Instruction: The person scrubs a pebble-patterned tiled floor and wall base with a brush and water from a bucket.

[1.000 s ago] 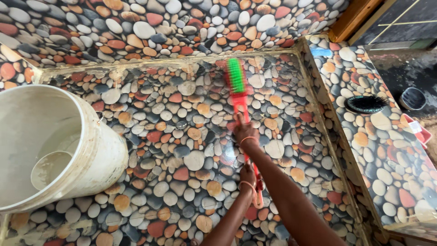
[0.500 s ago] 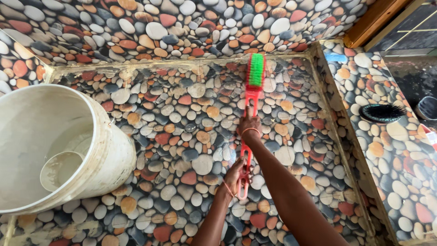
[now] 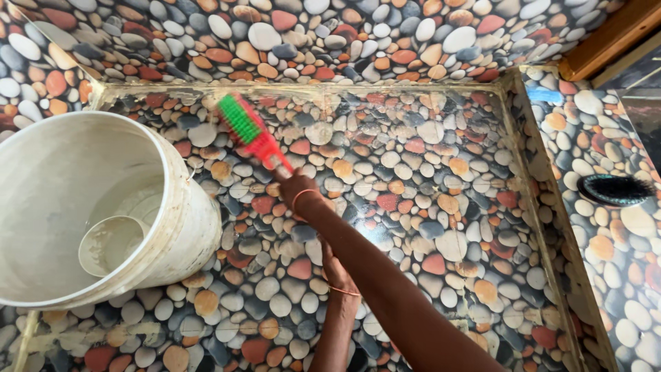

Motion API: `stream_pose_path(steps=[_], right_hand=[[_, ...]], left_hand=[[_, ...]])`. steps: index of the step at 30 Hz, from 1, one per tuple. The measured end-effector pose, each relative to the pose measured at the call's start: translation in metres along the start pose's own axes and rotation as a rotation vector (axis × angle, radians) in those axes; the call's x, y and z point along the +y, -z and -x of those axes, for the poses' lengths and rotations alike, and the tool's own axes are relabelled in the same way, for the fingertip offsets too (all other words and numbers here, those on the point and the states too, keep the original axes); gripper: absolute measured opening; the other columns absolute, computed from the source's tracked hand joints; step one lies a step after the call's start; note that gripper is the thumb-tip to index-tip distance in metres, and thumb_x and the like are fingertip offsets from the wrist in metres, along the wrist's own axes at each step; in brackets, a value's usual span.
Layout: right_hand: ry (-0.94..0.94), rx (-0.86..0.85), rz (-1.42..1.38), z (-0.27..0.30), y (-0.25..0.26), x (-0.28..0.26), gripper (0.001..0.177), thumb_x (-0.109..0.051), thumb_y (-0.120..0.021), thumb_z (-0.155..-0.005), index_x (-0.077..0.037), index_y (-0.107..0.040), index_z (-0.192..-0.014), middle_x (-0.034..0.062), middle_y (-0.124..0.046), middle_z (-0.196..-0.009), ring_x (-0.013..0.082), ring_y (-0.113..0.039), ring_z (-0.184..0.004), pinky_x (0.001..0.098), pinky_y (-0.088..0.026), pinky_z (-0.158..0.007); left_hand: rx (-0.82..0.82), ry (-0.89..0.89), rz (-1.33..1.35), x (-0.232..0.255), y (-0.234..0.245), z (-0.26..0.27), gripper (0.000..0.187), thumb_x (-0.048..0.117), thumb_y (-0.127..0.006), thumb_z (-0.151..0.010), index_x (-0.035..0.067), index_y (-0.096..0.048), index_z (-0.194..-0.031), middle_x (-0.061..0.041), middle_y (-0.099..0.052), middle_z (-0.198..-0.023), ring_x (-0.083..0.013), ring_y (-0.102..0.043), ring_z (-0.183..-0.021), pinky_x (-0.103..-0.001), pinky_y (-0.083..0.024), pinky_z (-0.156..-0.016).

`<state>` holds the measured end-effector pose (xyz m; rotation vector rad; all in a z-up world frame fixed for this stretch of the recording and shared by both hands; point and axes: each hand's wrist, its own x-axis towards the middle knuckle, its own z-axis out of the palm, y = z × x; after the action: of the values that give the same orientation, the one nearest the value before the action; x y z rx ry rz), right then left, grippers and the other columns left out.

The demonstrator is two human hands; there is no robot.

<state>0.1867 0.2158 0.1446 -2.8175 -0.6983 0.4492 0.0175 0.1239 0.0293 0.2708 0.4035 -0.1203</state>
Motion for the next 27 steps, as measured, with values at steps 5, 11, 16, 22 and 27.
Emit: stream_pose_path(steps=[5, 11, 16, 22, 27], right_hand=[[0.107, -0.081, -0.004, 0.028, 0.022, -0.041, 0.062, -0.031, -0.047, -0.103, -0.035, -0.022, -0.160, 0.0291, -0.049, -0.139, 0.0448, -0.069, -0.104, 0.0529, -0.058, -0.084], [-0.045, -0.007, -0.068, 0.049, 0.012, 0.000, 0.061, -0.036, -0.047, -0.102, -0.034, -0.028, -0.159, 0.0280, -0.057, -0.128, 0.0458, -0.069, -0.103, 0.0555, -0.057, -0.083], [-0.193, 0.086, -0.118, 0.066, 0.003, 0.050, 0.052, -0.039, -0.043, -0.102, -0.036, -0.035, -0.153, 0.0243, -0.061, -0.114, 0.0453, -0.069, -0.098, 0.0580, -0.057, -0.078], [-0.257, 0.166, -0.085, 0.076, -0.017, 0.068, 0.035, -0.045, -0.044, -0.104, -0.021, -0.053, -0.128, 0.0227, -0.063, -0.108, 0.0459, -0.070, -0.094, 0.0576, -0.056, -0.076], [-0.210, 0.155, -0.118, 0.085, -0.027, 0.074, 0.036, -0.046, -0.045, -0.104, -0.018, -0.054, -0.125, 0.0237, -0.064, -0.105, 0.0447, -0.071, -0.091, 0.0548, -0.057, -0.075]], left_hand=[[0.152, 0.072, -0.171, -0.004, -0.004, -0.004, 0.031, 0.046, -0.059, -0.104, 0.015, -0.056, -0.104, 0.000, -0.058, -0.081, -0.0117, -0.052, -0.059, -0.028, -0.042, -0.049], [0.222, 0.125, -0.286, -0.039, -0.010, 0.003, 0.030, 0.044, -0.056, -0.104, 0.014, -0.056, -0.107, 0.000, -0.060, -0.083, -0.0127, -0.055, -0.062, -0.029, -0.045, -0.053], [0.233, 0.159, -0.326, -0.079, -0.041, 0.021, 0.030, 0.043, -0.054, -0.104, 0.013, -0.057, -0.109, -0.001, -0.061, -0.084, -0.0135, -0.057, -0.065, -0.029, -0.047, -0.056], [0.250, 0.108, -0.292, -0.099, -0.069, 0.052, 0.031, 0.042, -0.052, -0.105, 0.012, -0.057, -0.112, -0.001, -0.063, -0.086, -0.0145, -0.060, -0.069, -0.030, -0.050, -0.060], [0.288, 0.020, -0.267, -0.081, -0.068, 0.053, 0.032, 0.041, -0.050, -0.105, 0.011, -0.057, -0.114, -0.002, -0.064, -0.087, -0.0153, -0.062, -0.072, -0.031, -0.053, -0.063]])
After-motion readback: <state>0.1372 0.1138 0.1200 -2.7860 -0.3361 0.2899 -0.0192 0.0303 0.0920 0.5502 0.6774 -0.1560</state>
